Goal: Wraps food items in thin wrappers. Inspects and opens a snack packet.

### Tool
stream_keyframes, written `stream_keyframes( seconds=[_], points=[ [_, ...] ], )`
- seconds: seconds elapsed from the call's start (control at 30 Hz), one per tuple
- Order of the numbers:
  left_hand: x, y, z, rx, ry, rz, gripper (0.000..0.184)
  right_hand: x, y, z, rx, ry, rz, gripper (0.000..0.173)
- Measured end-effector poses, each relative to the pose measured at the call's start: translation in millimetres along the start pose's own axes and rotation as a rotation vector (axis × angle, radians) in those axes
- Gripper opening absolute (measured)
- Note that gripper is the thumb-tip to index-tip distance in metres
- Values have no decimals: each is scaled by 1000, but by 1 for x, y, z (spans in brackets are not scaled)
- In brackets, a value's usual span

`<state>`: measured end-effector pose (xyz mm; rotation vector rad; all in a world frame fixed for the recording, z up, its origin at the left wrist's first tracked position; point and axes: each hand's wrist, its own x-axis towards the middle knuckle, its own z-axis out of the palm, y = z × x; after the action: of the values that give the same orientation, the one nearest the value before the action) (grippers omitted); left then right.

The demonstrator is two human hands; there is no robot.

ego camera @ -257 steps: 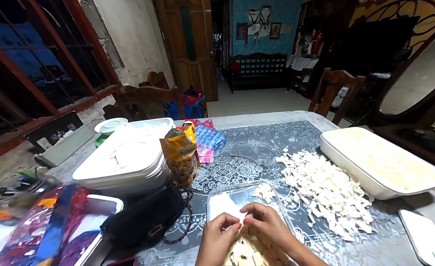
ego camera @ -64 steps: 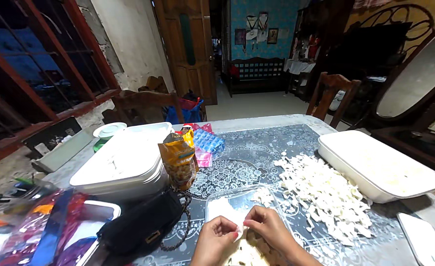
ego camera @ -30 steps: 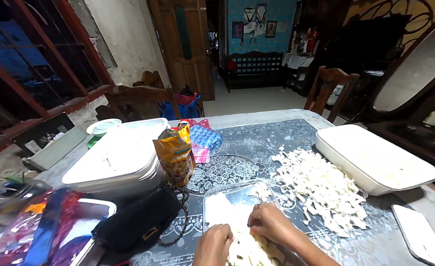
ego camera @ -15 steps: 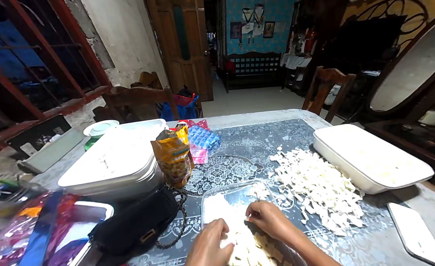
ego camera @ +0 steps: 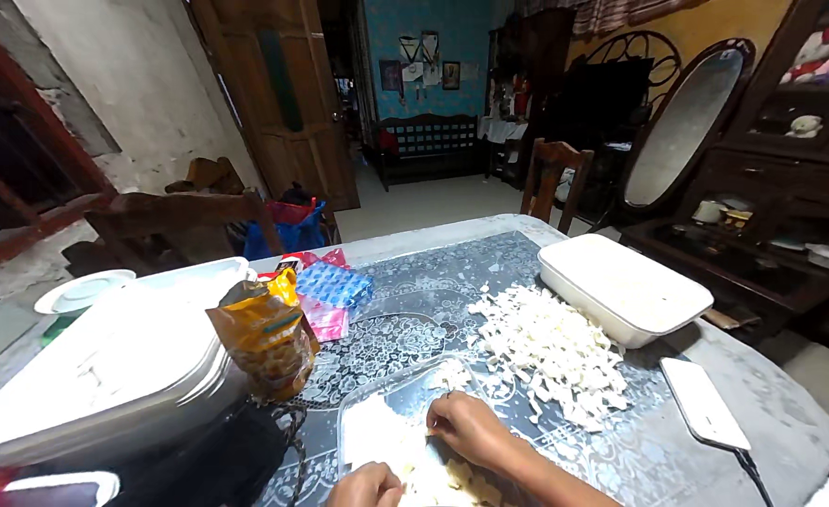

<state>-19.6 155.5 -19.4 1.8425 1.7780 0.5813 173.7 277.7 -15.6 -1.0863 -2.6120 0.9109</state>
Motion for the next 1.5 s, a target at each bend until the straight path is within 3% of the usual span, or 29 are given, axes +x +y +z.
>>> stream_keyframes(
  seconds=[0.17,0.27,0.37,0.53,0.67,0.77,0.83,0.93,1.03,1.13,1.23,1.37,1.43,1.5],
  points=[
    [5,-8,-8,-132,-12,-101,19,1,4,-4,-22,172,-38,21],
    [6,-12,-11,-322,81,-139,21,-1,0,-5,304,214,-67,22],
    [7,-9,-6,-572,228,-153,19,-5,-11,2,654,135,-79,17],
    [8,-1,11,-662,284,-98,20,-11,-24,15,492,96,-89,19],
    [4,11,14,-740,280,-120,33,-11,-20,24,380,226,-208,16],
    [5,8,12,-764,300,-87,34,-7,-14,20,596,232,-208,16],
    [5,7,10,-767,289,-68,22,-7,-18,15,732,215,-132,18],
    [7,7,12,-821,248,-92,9,-9,-20,23,521,215,-200,22],
    [10,1,11,-952,178,-183,9,-8,-18,34,241,255,-411,18],
    [12,-1,6,-1185,170,-256,7,0,-7,39,96,387,-635,25],
    [10,5,1,-1208,169,-283,13,-3,-8,38,273,395,-507,19],
    [6,11,11,-870,262,-93,15,-9,-18,28,552,246,-147,16],
    [6,8,16,-690,353,-54,13,-8,-16,23,584,186,-99,20],
    [6,7,13,-697,344,-82,10,-6,-12,17,563,136,-68,23]
  ],
)
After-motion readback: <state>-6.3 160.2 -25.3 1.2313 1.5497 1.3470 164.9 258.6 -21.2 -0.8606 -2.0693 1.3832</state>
